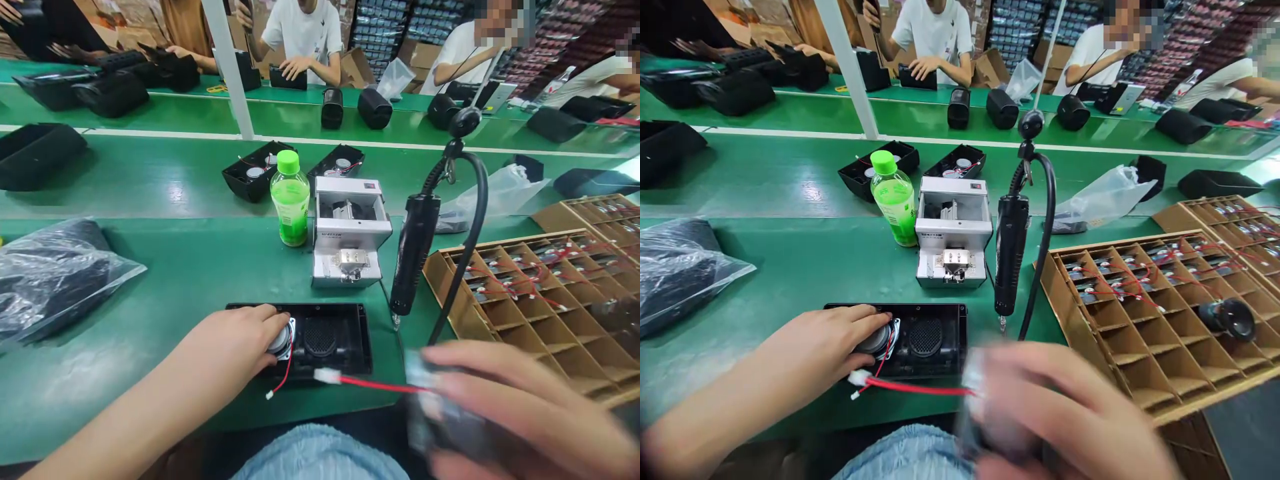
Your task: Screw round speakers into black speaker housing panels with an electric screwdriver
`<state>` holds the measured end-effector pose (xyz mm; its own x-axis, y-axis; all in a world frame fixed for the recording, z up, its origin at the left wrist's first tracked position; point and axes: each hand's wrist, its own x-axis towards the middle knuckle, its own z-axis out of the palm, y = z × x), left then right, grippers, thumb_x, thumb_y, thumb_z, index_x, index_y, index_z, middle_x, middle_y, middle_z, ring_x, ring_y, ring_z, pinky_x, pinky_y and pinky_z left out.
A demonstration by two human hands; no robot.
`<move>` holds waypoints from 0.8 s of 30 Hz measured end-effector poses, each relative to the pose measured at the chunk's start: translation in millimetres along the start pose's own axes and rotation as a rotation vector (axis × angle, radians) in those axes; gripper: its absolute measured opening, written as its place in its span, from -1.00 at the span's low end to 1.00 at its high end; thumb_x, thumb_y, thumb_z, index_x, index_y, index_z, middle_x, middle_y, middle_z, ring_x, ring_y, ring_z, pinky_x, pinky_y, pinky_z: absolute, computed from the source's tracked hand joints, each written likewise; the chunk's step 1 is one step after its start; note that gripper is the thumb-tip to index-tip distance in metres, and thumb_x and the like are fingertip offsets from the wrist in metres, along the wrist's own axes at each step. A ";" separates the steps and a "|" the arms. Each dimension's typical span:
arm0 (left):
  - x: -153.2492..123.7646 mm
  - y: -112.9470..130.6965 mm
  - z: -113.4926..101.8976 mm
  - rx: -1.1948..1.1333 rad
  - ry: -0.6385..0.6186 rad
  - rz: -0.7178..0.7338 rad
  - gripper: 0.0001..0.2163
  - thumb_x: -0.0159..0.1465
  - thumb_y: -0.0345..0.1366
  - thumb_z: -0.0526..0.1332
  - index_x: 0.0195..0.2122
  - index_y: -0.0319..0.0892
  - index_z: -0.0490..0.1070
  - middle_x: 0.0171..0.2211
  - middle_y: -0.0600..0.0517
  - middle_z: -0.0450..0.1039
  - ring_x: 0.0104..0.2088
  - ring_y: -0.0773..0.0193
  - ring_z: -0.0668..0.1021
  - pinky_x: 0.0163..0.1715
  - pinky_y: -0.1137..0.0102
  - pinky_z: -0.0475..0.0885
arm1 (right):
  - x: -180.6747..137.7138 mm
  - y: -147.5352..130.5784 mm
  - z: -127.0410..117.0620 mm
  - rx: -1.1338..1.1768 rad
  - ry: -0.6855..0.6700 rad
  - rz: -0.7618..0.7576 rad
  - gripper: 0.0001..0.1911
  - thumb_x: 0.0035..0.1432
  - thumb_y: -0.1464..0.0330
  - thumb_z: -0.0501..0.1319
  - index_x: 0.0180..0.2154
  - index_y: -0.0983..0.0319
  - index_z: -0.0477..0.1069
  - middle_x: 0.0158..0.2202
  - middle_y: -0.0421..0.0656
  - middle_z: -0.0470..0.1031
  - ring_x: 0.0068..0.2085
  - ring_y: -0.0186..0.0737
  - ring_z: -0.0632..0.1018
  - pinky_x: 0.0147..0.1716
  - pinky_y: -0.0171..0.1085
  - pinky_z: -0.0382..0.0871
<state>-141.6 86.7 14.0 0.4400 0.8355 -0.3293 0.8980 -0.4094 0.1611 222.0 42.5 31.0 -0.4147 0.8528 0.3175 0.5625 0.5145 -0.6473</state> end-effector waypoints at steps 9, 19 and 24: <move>-3.7 -12.8 9.5 -0.200 0.045 0.066 -0.52 0.31 -0.49 0.38 0.24 -0.02 0.54 0.25 -0.07 0.61 0.13 -0.06 0.71 0.07 0.12 0.65 | 86.0 -14.1 77.9 -0.215 -0.389 -0.073 -0.64 0.38 0.47 0.19 0.11 0.06 0.53 0.02 -0.09 0.64 -0.14 -0.16 0.71 -0.13 -0.10 0.75; -2.1 -21.4 23.0 -0.116 0.250 0.239 -0.71 0.27 -0.47 0.45 0.01 -0.16 0.61 0.02 -0.10 0.70 -0.12 -0.03 0.75 -0.24 0.18 0.66 | 95.2 -17.8 85.0 -0.385 -0.535 -0.090 -0.56 0.33 0.24 0.40 0.18 0.21 0.49 0.08 0.02 0.63 -0.01 0.06 0.70 -0.08 0.08 0.75; -4.3 -23.0 17.9 -0.045 0.334 0.317 -0.75 0.27 -0.49 0.45 -0.03 -0.19 0.62 -0.08 -0.10 0.71 -0.23 -0.01 0.73 -0.35 0.15 0.65 | 98.1 -18.2 82.3 -0.446 -0.649 -0.092 -0.47 0.32 0.24 0.42 0.24 0.16 0.39 0.02 -0.10 0.63 -0.06 -0.01 0.71 -0.13 0.04 0.73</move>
<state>-164.1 86.0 -4.9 0.6620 0.7471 0.0590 0.7153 -0.6534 0.2478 112.2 109.4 16.9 -0.7308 0.6527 -0.2000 0.6820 0.6852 -0.2557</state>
